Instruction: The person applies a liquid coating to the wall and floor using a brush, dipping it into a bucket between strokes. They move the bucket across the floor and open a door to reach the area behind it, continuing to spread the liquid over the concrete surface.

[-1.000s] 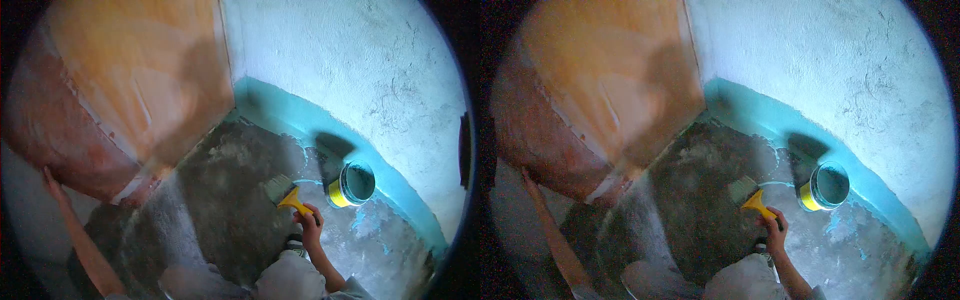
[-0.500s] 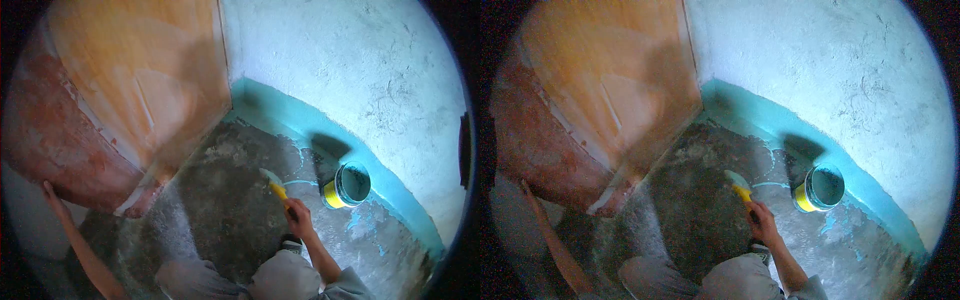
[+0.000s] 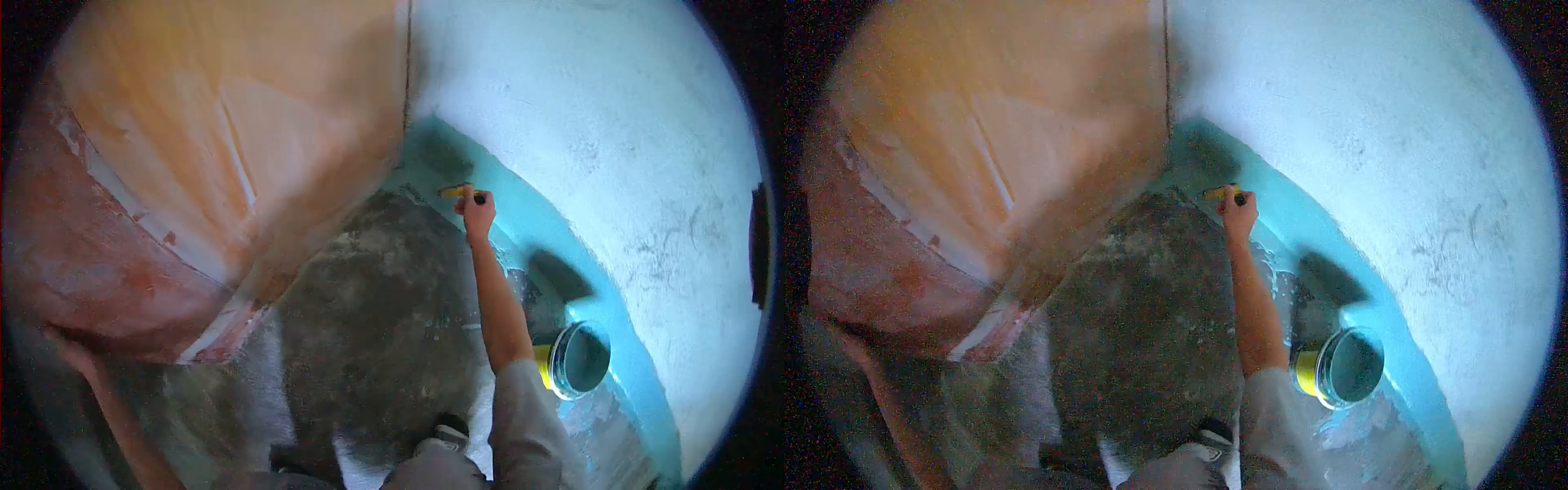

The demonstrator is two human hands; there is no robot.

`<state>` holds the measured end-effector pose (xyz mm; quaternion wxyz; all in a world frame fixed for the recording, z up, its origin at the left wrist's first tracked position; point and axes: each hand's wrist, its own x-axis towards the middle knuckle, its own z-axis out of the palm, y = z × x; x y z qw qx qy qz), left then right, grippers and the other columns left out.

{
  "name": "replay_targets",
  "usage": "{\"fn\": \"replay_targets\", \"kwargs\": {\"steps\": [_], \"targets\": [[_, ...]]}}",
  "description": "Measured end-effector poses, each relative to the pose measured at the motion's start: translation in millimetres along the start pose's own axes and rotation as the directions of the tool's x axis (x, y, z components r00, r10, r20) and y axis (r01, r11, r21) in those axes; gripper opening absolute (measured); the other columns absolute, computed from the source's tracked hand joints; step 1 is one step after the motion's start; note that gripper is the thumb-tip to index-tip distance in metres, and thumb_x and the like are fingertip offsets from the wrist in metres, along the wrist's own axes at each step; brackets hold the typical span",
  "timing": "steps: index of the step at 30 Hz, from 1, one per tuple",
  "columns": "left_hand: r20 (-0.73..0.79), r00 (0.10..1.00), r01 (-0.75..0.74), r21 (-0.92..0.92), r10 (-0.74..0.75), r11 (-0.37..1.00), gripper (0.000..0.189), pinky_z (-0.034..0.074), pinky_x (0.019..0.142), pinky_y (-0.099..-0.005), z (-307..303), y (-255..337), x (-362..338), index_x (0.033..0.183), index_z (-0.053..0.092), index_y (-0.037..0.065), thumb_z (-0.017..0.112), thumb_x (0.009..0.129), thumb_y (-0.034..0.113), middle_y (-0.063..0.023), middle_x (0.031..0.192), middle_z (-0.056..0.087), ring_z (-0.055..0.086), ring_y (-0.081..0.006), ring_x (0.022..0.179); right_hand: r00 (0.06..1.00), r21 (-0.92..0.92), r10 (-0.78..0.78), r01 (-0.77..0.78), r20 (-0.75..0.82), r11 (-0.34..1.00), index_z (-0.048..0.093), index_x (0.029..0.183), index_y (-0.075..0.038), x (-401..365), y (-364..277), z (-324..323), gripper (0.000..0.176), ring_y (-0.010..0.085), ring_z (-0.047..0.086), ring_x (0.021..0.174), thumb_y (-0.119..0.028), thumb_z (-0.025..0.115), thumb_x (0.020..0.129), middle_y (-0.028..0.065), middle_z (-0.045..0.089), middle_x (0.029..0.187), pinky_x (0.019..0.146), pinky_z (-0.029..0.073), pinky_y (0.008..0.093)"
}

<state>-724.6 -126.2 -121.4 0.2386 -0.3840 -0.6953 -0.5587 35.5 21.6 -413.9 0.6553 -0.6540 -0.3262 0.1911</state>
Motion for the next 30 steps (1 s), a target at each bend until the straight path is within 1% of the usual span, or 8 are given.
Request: {"fn": "replay_targets", "kwargs": {"steps": [2, 5, 8, 9, 11, 17, 24, 30], "targets": [[-0.011, 1.000, -0.004, 0.016, 0.004, 1.000, 0.059, 0.033, 0.095, -0.0519, -9.0, -4.1, 1.4, 0.126, 0.038, -0.003, 0.050, 0.095, 0.046, -0.0245, 0.124, 0.037, 0.036, -0.0399, 0.115, 0.999, 0.049, 0.047, -0.047, -0.001, 0.998, 0.057, 0.086, 0.003, 9.4, 1.6, 13.9, 0.031, 0.0154, 0.064, 0.056, -0.025, 0.070, 0.090, 0.0112, 0.066, 0.067, 0.053, 0.052, 0.0317], [-0.009, 1.000, -0.025, 0.043, 0.025, 0.999, 0.058, 0.034, 0.093, -0.0514, -9.6, -1.7, 9.0, 0.125, 0.039, -0.003, 0.051, 0.095, 0.045, -0.0243, 0.122, 0.039, 0.037, -0.0396, 0.114, 0.999, -0.307, -0.027, 0.037, 0.036, 0.951, 0.058, 0.083, 0.002, 31.5, 66.2, -2.4, 0.034, 0.0148, 0.063, 0.056, -0.028, 0.071, 0.089, 0.0110, 0.066, 0.067, 0.053, 0.053, 0.0315], [-0.013, 0.999, -0.033, 0.069, 0.034, 0.997, 0.056, 0.035, 0.092, -0.0509, -14.2, -5.0, 11.1, 0.123, 0.041, -0.003, 0.052, 0.094, 0.044, -0.0240, 0.120, 0.041, 0.039, -0.0393, 0.112, 0.993, -0.325, 0.009, 0.031, 0.121, 0.945, 0.060, 0.082, 0.002, 18.7, 71.9, -61.0, 0.030, 0.0153, 0.062, 0.055, -0.026, 0.070, 0.087, 0.0109, 0.066, 0.068, 0.054, 0.053, 0.0330], [-0.015, 0.999, -0.033, 0.075, 0.034, 0.997, 0.056, 0.035, 0.092, -0.0508, -14.0, -6.7, 10.3, 0.123, 0.041, -0.003, 0.052, 0.094, 0.044, -0.0239, 0.120, 0.041, 0.040, -0.0392, 0.111, 0.985, -0.428, -0.093, 0.147, 0.146, 0.892, 0.060, 0.082, 0.002, 20.8, 73.8, -83.4, 0.027, 0.0153, 0.062, 0.055, -0.023, 0.069, 0.087, 0.0105, 0.066, 0.067, 0.054, 0.053, 0.0336], [-0.021, 0.999, -0.032, 0.088, 0.034, 0.996, 0.055, 0.036, 0.091, -0.0504, -17.2, -14.1, 8.0, 0.122, 0.042, -0.003, 0.052, 0.094, 0.043, -0.0237, 0.118, 0.042, 0.041, -0.0390, 0.110, 0.982, -0.583, 0.109, 0.000, 0.153, 0.812, 0.065, 0.091, 0.000, 21.6, 57.4, -125.0, 0.034, 0.0361, 0.069, 0.075, -0.032, 0.071, 0.081, 0.0214, 0.069, 0.079, 0.068, 0.054, 0.0446], [-0.018, 0.998, -0.057, 0.104, 0.059, 0.993, 0.052, 0.038, 0.089, -0.0495, -9.9, -18.8, 16.2, 0.119, 0.044, -0.003, 0.054, 0.094, 0.042, -0.0232, 0.114, 0.046, 0.044, -0.0383, 0.106, 0.983, -0.914, 0.028, 0.159, 0.182, 0.372, 0.068, 0.090, -0.004, 17.2, -7.6, -110.0, 0.036, 0.0405, 0.067, 0.080, -0.038, 0.067, 0.080, 0.0202, 0.070, 0.085, 0.072, 0.053, 0.0508], [-0.057, 0.995, -0.077, 0.105, 0.083, 0.992, 0.049, 0.040, 0.086, -0.0484, -0.8, -24.8, 20.1, 0.115, 0.047, -0.003, 0.056, 0.093, 0.040, -0.0226, 0.110, 0.050, 0.048, -0.0375, 0.102, 0.904, -0.751, -0.059, 0.386, 0.423, 0.536, 0.070, 0.088, -0.002, 64.7, 8.6, 47.9, 0.033, 0.0438, 0.065, 0.089, -0.035, 0.066, 0.081, 0.0245, 0.068, 0.089, 0.077, 0.053, 0.0511], [-0.069, 0.993, -0.093, 0.100, 0.100, 0.991, 0.047, 0.042, 0.084, -0.0474, 2.8, -20.1, 20.4, 0.112, 0.049, -0.004, 0.058, 0.093, 0.038, -0.0221, 0.106, 0.054, 0.051, -0.0369, 0.099, 0.909, -0.569, -0.218, 0.395, 0.354, 0.722, 0.069, 0.095, -0.002, 102.9, 24.4, 124.4, 0.036, 0.0397, 0.068, 0.087, -0.036, 0.069, 0.083, 0.0203, 0.070, 0.090, 0.077, 0.053, 0.0493]]}}
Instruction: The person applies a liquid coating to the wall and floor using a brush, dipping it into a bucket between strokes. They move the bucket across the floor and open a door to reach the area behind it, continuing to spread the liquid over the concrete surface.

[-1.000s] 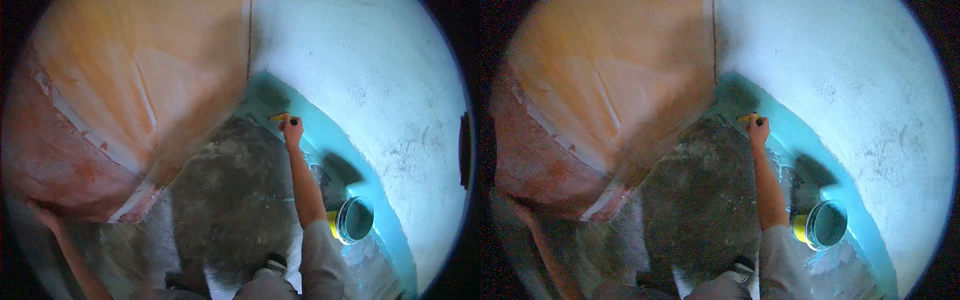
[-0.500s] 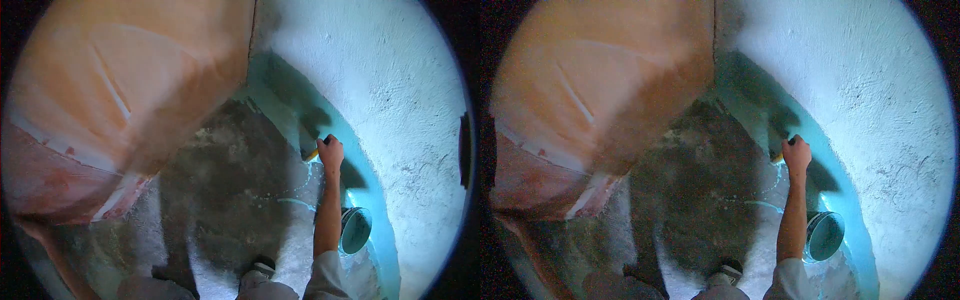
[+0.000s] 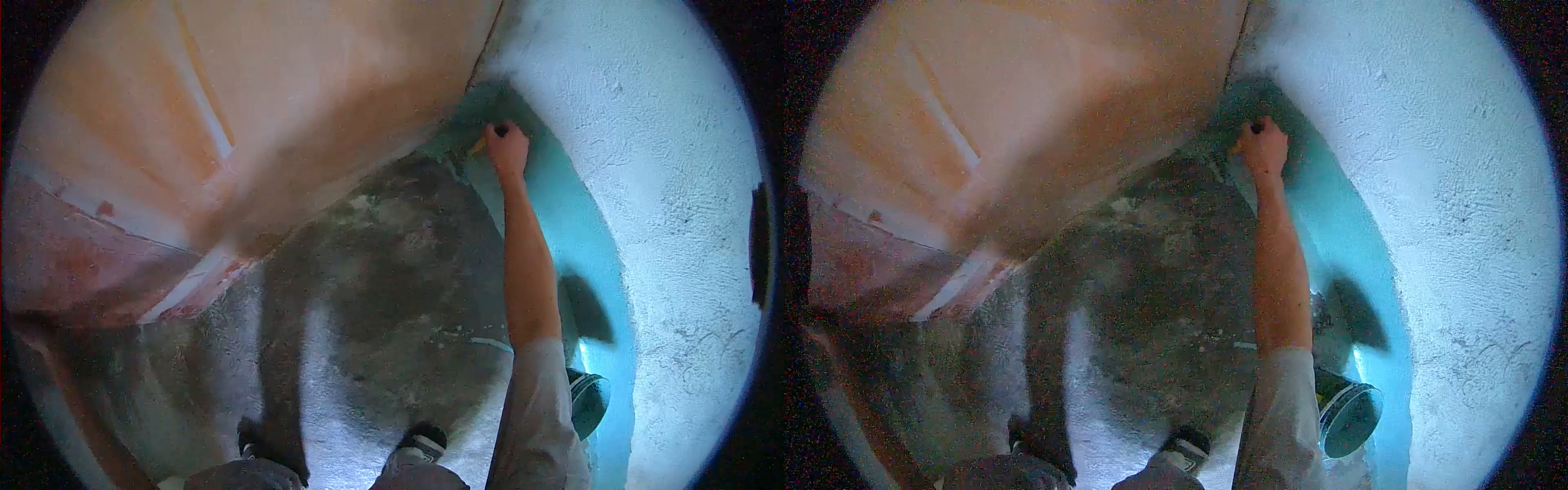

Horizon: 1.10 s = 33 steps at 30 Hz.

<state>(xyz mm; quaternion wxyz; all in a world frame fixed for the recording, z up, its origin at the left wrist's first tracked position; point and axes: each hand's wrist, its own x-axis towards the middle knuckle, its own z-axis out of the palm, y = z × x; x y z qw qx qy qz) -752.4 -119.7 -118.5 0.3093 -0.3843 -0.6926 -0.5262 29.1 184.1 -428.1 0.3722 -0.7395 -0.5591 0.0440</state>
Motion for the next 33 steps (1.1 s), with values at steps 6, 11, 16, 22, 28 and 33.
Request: {"fn": "replay_targets", "kwargs": {"steps": [6, 11, 16, 22, 28, 33], "targets": [[0.004, 1.000, 0.007, -0.003, -0.007, 1.000, 0.044, 0.044, 0.081, -0.0465, 7.2, -9.6, 2.2, 0.109, 0.051, -0.004, 0.059, 0.093, 0.037, -0.0215, 0.102, 0.057, 0.055, -0.0362, 0.095, 0.969, 0.411, 0.242, -0.205, -0.041, 0.888, 0.067, 0.090, 0.001, -48.2, 70.9, 7.6, 0.030, 0.0247, 0.066, 0.072, -0.028, 0.072, 0.082, 0.0143, 0.069, 0.079, 0.069, 0.052, 0.0395], [0.011, 1.000, 0.010, -0.078, -0.009, 0.997, 0.042, 0.046, 0.079, -0.0457, 16.7, -9.9, 0.1, 0.107, 0.053, -0.004, 0.060, 0.092, 0.035, -0.0211, 0.098, 0.060, 0.058, -0.0357, 0.092, 0.924, 0.475, 0.381, -0.320, -0.035, 0.820, 0.064, 0.089, 0.000, -180.5, 96.8, -105.6, 0.021, 0.0121, 0.058, 0.056, -0.020, 0.062, 0.091, 0.0069, 0.063, 0.069, 0.050, 0.049, 0.0294], [-0.071, 0.997, -0.039, -0.325, 0.017, 0.945, 0.040, 0.047, 0.078, -0.0449, -10.3, 55.8, -34.6, 0.104, 0.055, -0.004, 0.062, 0.092, 0.034, -0.0207, 0.095, 0.063, 0.060, -0.0352, 0.089, 0.956, 0.136, 0.281, -0.269, -0.081, 0.953, 0.064, 0.116, 0.001, -286.2, 137.5, -208.9, 0.038, 0.0241, 0.069, 0.081, -0.027, 0.068, 0.089, 0.0157, 0.071, 0.101, 0.068, 0.058, 0.0364], [-0.035, 0.999, -0.009, -0.647, -0.018, 0.763, 0.038, 0.049, 0.075, -0.0440, -9.6, 108.2, -70.9, 0.101, 0.058, -0.004, 0.063, 0.092, 0.033, -0.0201, 0.091, 0.067, 0.064, -0.0345, 0.085, 0.905, 0.588, 0.378, -0.200, -0.196, 0.784, 0.066, 0.111, 0.001, -338.8, 180.6, -197.0, 0.028, 0.0246, 0.067, 0.089, -0.021, 0.064, 0.095, 0.0167, 0.068, 0.103, 0.079, 0.058, 0.0342], [0.129, 0.990, 0.134, -0.707, -0.060, 0.695, 0.053, 0.047, 0.073, -0.0496, -23.5, 112.3, -73.9, 0.109, 0.050, -0.005, 0.076, 0.078, 0.030, -0.0245, 0.093, 0.060, 0.059, -0.0443, 0.085, 0.912, 0.605, 0.278, -0.042, -0.302, 0.795, 0.063, 0.093, 0.003, -395.0, 5.6, -168.3, 0.028, 0.0218, 0.064, 0.063, -0.024, 0.070, 0.091, 0.0149, 0.066, 0.079, 0.054, 0.058, 0.0350], [0.185, 0.982, 0.119, -0.715, 0.023, 0.689, 0.060, 0.044, 0.075, -0.0513, -31.6, 97.2, -88.6, 0.110, 0.045, -0.004, 0.080, 0.074, 0.029, -0.0226, 0.098, 0.052, 0.056, -0.0436, 0.089, 0.919, 0.644, 0.383, -0.241, -0.088, 0.726, 0.064, 0.095, 0.002, -451.0, -19.4, -153.8, 0.021, 0.0195, 0.062, 0.068, -0.019, 0.067, 0.092, 0.0119, 0.066, 0.083, 0.058, 0.055, 0.0327]]}}
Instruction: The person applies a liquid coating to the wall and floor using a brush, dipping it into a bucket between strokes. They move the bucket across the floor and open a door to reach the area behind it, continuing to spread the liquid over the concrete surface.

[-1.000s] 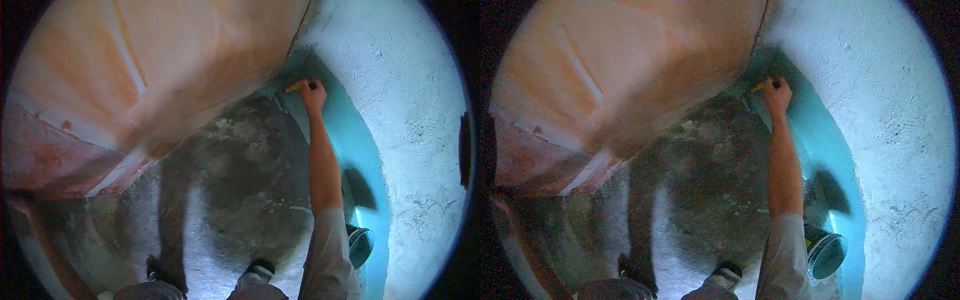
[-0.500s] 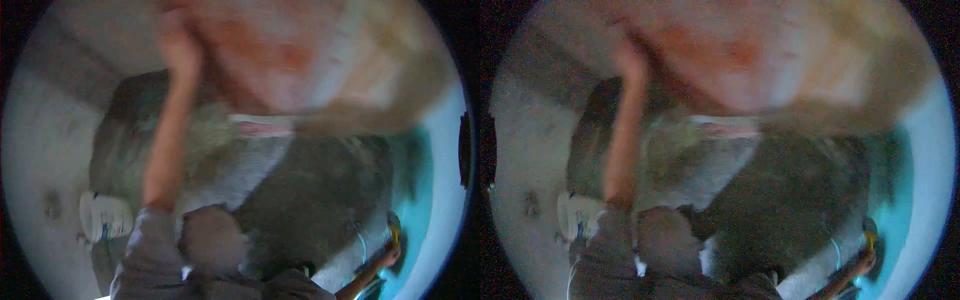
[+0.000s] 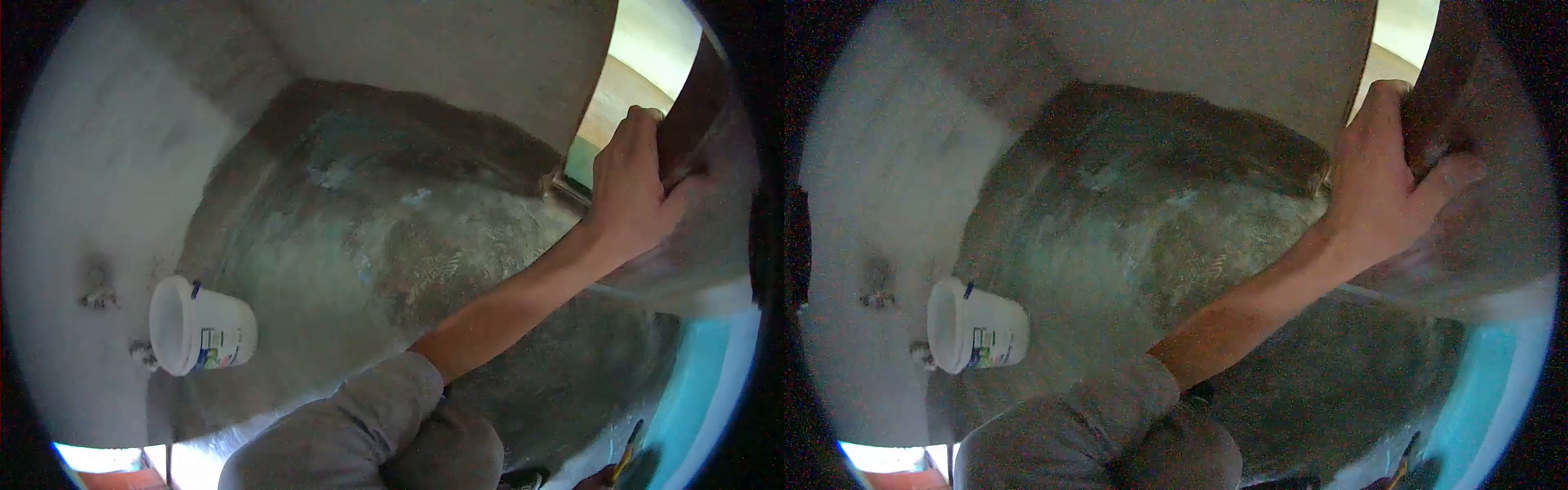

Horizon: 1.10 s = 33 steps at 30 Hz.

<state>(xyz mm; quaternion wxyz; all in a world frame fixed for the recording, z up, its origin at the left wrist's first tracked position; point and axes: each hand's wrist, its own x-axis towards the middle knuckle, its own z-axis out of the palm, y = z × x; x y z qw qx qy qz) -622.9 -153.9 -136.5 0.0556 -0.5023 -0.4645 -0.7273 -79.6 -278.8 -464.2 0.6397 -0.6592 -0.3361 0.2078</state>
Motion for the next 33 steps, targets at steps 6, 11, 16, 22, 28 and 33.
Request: {"fn": "replay_targets", "kwargs": {"steps": [6, 11, 16, 22, 28, 33], "targets": [[0.092, 0.994, -0.051, 0.012, 0.050, 0.999, 0.064, 0.046, 0.072, -0.0494, -26.0, 16.0, -6.5, 0.110, 0.048, -0.001, 0.084, 0.070, 0.035, -0.0201, 0.095, 0.054, 0.057, -0.0388, 0.083, 0.978, -0.157, 0.192, -0.177, 0.080, 0.972, 0.065, 0.098, 0.000, -31.2, 20.3, -74.0, 0.014, 0.0168, 0.060, 0.073, -0.013, 0.064, 0.093, 0.0083, 0.065, 0.088, 0.064, 0.053, 0.0298], [0.024, 0.999, -0.027, 0.084, 0.025, 0.996, 0.065, 0.054, 0.082, -0.0413, -35.6, -0.8, -42.6, 0.136, 0.036, 0.004, 0.073, 0.084, 0.014, -0.0186, 0.128, 0.050, 0.056, -0.0291, 0.106, 0.945, 0.115, 0.312, -0.322, 0.092, 0.940, 0.063, 0.102, -0.002, -109.0, -17.7, -116.6, 0.011, 0.0149, 0.057, 0.084, -0.004, 0.062, 0.091, 0.0046, 0.063, 0.094, 0.072, 0.049, 0.0269], [-0.003, 0.992, 0.124, -0.045, -0.124, 0.991, 0.070, 0.040, 0.106, -0.0435, -52.6, -8.6, -58.9, 0.151, 0.018, -0.003, 0.057, 0.098, 0.023, -0.0241, 0.144, 0.041, 0.047, -0.0323, 0.128, 0.874, 0.511, 0.466, -0.465, 0.136, 0.723, 0.049, 0.129, 0.001, -173.1, -62.5, -95.7, 0.046, 0.0260, 0.057, 0.109, -0.020, 0.061, 0.089, 0.0151, 0.059, 0.115, 0.092, 0.050, 0.0365], [-0.130, 0.928, 0.343, -0.066, -0.349, 0.937, 0.067, 0.036, 0.109, -0.0422, -72.5, 9.7, -67.6, 0.148, 0.027, -0.005, 0.057, 0.098, 0.030, -0.0228, 0.147, 0.038, 0.045, -0.0296, 0.129, 0.909, 0.581, 0.404, -0.383, 0.099, 0.718, 0.050, 0.126, 0.002, -162.2, -67.7, -115.3, 0.042, 0.0241, 0.064, 0.090, -0.029, 0.053, 0.097, 0.0180, 0.064, 0.106, 0.080, 0.052, 0.0361], [-0.128, 0.944, 0.308, 0.009, -0.304, 0.951, 0.079, 0.034, 0.112, -0.0465, -52.2, 106.8, -106.7, 0.151, 0.023, -0.001, 0.061, 0.094, 0.039, -0.0218, 0.150, 0.034, 0.040, -0.0322, 0.134, 0.968, 0.678, 0.220, -0.083, -0.118, 0.730, 0.054, 0.120, 0.001, -137.9, -94.9, -174.6, 0.038, 0.0248, 0.065, 0.082, -0.028, 0.055, 0.097, 0.0221, 0.065, 0.106, 0.078, 0.053, 0.0366], [-0.089, 0.946, 0.301, -0.115, -0.312, 0.946, 0.072, 0.038, 0.109, -0.0450, -52.1, 142.2, -150.5, 0.148, 0.033, 0.005, 0.057, 0.094, 0.046, -0.0178, 0.146, 0.040, 0.045, -0.0283, 0.130, 0.978, 0.745, 0.139, 0.024, -0.156, 0.666, 0.053, 0.122, -0.001, -138.3, -121.4, -234.2, 0.040, 0.0255, 0.066, 0.083, -0.022, 0.065, 0.091, 0.0250, 0.064, 0.111, 0.076, 0.055, 0.0360]]}}
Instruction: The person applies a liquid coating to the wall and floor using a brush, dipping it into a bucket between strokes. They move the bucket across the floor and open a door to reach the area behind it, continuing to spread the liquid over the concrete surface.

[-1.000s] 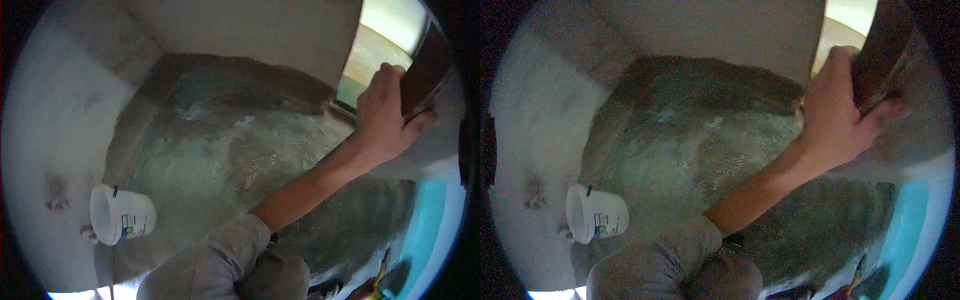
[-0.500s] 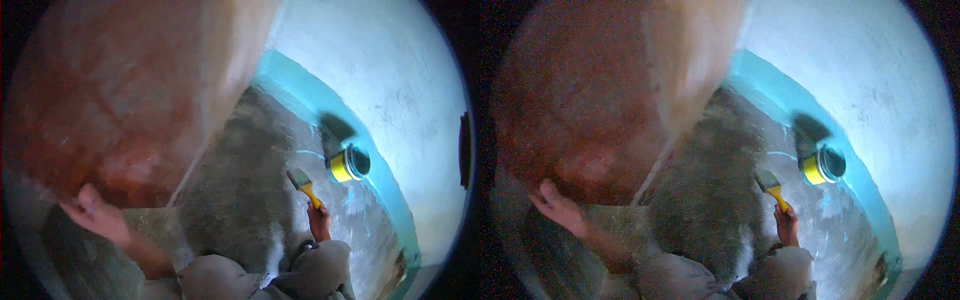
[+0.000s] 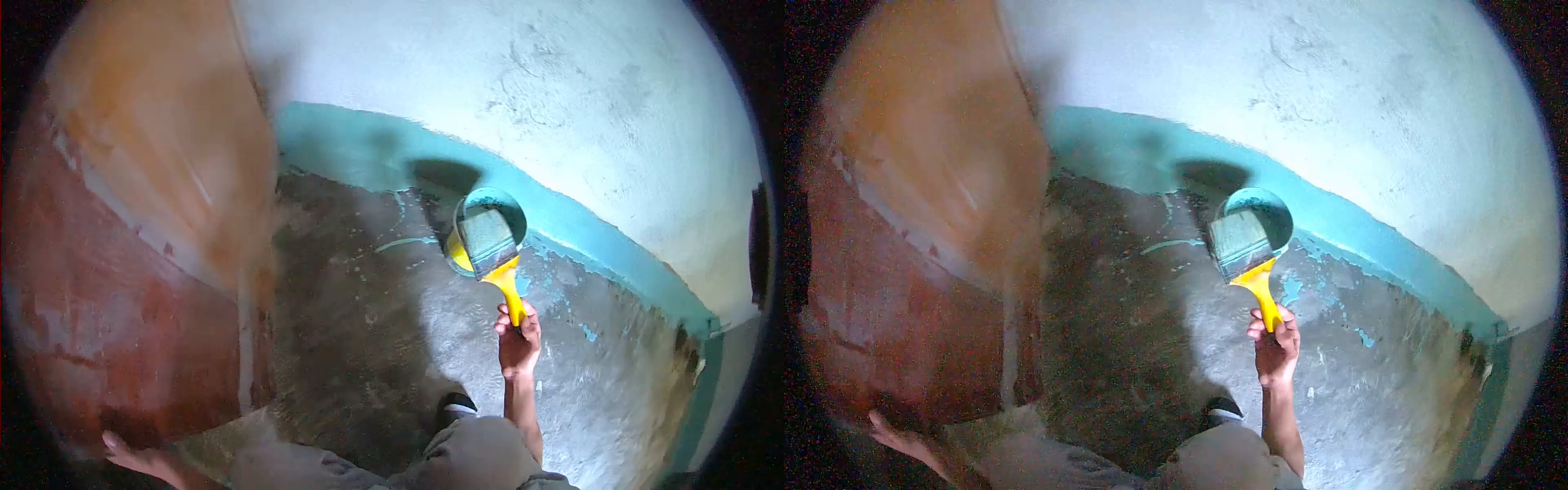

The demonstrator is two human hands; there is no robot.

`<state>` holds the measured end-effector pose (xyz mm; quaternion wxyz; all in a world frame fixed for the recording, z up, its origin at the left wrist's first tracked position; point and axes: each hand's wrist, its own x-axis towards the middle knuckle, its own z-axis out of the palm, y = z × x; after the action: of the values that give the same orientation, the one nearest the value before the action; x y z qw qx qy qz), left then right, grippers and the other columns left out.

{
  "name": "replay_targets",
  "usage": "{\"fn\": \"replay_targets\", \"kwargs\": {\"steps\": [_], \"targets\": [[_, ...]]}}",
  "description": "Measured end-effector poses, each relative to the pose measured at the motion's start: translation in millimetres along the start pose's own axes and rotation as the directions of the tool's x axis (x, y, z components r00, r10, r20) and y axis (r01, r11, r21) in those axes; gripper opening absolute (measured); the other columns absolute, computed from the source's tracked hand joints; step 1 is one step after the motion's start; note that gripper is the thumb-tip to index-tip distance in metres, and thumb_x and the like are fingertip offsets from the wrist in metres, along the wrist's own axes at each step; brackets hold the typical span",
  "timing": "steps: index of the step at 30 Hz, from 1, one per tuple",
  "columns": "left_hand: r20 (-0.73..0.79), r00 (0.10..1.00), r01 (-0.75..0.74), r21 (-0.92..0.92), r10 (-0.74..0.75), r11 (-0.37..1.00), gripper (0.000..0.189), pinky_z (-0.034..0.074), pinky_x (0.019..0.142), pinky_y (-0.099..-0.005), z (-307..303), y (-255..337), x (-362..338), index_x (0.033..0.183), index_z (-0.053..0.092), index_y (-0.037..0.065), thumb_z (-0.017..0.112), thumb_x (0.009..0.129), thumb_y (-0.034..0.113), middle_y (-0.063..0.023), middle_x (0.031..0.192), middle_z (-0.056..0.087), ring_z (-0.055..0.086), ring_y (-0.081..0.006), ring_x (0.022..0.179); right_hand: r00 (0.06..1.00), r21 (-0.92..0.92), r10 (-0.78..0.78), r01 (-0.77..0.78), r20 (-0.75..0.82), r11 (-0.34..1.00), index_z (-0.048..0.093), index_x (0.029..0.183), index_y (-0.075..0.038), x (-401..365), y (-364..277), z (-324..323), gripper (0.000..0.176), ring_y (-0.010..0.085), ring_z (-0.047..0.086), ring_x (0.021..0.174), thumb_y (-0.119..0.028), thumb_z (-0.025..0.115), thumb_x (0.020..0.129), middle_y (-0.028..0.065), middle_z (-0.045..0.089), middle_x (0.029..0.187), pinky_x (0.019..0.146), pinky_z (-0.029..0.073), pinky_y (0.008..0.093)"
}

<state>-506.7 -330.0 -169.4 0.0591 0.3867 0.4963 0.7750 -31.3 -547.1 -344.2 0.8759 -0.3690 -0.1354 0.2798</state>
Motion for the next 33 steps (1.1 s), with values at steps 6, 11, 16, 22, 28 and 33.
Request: {"fn": "replay_targets", "kwargs": {"steps": [6, 11, 16, 22, 28, 33], "targets": [[0.115, 0.990, -0.072, -0.065, 0.080, 0.995, 0.068, 0.038, 0.108, -0.0453, 18.4, 28.7, -61.2, 0.145, 0.037, 0.006, 0.056, 0.094, 0.045, -0.0169, 0.145, 0.042, 0.045, -0.0287, 0.130, 0.987, -0.300, -0.038, 0.084, 0.156, 0.950, 0.040, 0.131, -0.003, 10.6, -62.1, -21.7, 0.052, 0.0271, 0.067, 0.088, 0.003, 0.062, 0.086, 0.0247, 0.059, 0.119, 0.075, 0.058, 0.0374], [0.227, 0.934, -0.251, -0.129, 0.275, 0.959, 0.064, 0.039, 0.107, -0.0457, 15.7, 46.3, -95.2, 0.143, 0.040, 0.007, 0.055, 0.094, 0.045, -0.0162, 0.144, 0.043, 0.044, -0.0290, 0.130, 0.994, -0.768, -0.046, 0.107, 0.100, 0.632, 0.039, 0.141, -0.003, 53.7, -82.4, -33.1, 0.051, 0.0137, 0.058, 0.077, 0.002, 0.051, 0.091, 0.0073, 0.054, 0.095, 0.066, 0.051, 0.0283], [0.340, 0.644, -0.617, -0.299, 0.685, 0.728, 0.060, 0.039, 0.106, -0.0460, 24.3, 60.4, -120.4, 0.141, 0.043, 0.007, 0.054, 0.095, 0.044, -0.0155, 0.143, 0.044, 0.044, -0.0293, 0.130, 0.884, -0.947, -0.357, 0.322, 0.301, -0.003, 0.049, 0.130, 0.000, 101.1, -65.5, -33.7, 0.036, 0.0388, 0.064, 0.095, -0.011, 0.055, 0.096, 0.0238, 0.062, 0.108, 0.079, 0.051, 0.0443], [0.214, 0.069, -0.848, -0.502, 0.974, 0.170, 0.056, 0.040, 0.106, -0.0463, 52.4, 79.1, -130.8, 0.138, 0.046, 0.008, 0.053, 0.095, 0.044, -0.0147, 0.142, 0.045, 0.044, -0.0297, 0.130, 0.989, -0.943, 0.033, 0.146, 0.143, -0.300, 0.052, 0.124, -0.007, 128.0, -57.7, -42.6, 0.032, 0.0463, 0.064, 0.086, -0.020, 0.053, 0.095, 0.0253, 0.066, 0.099, 0.073, 0.052, 0.0547], [-0.006, -0.349, -0.856, -0.406, 0.937, -0.321, 0.053, 0.040, 0.105, -0.0467, 77.0, 84.2, -149.8, 0.136, 0.050, 0.009, 0.052, 0.095, 0.043, -0.0139, 0.142, 0.047, 0.044, -0.0301, 0.130, 0.950, -0.958, -0.169, 0.236, 0.262, -0.159, 0.055, 0.122, -0.001, 109.7, -62.4, -24.0, 0.032, 0.0465, 0.063, 0.088, -0.014, 0.056, 0.094, 0.0277, 0.065, 0.097, 0.073, 0.051, 0.0519], [-0.092, -0.608, -0.773, -0.158, 0.788, -0.615, 0.050, 0.041, 0.104, -0.0470, 101.3, 88.7, -171.0, 0.134, 0.053, 0.010, 0.051, 0.096, 0.042, -0.0132, 0.141, 0.048, 0.044, -0.0304, 0.130, 0.927, -0.966, -0.272, 0.254, 0.257, -0.047, 0.053, 0.123, -0.005, 93.8, -58.0, -21.3, 0.030, 0.0473, 0.062, 0.091, -0.015, 0.054, 0.095, 0.0274, 0.065, 0.102, 0.073, 0.051, 0.0543]]}}
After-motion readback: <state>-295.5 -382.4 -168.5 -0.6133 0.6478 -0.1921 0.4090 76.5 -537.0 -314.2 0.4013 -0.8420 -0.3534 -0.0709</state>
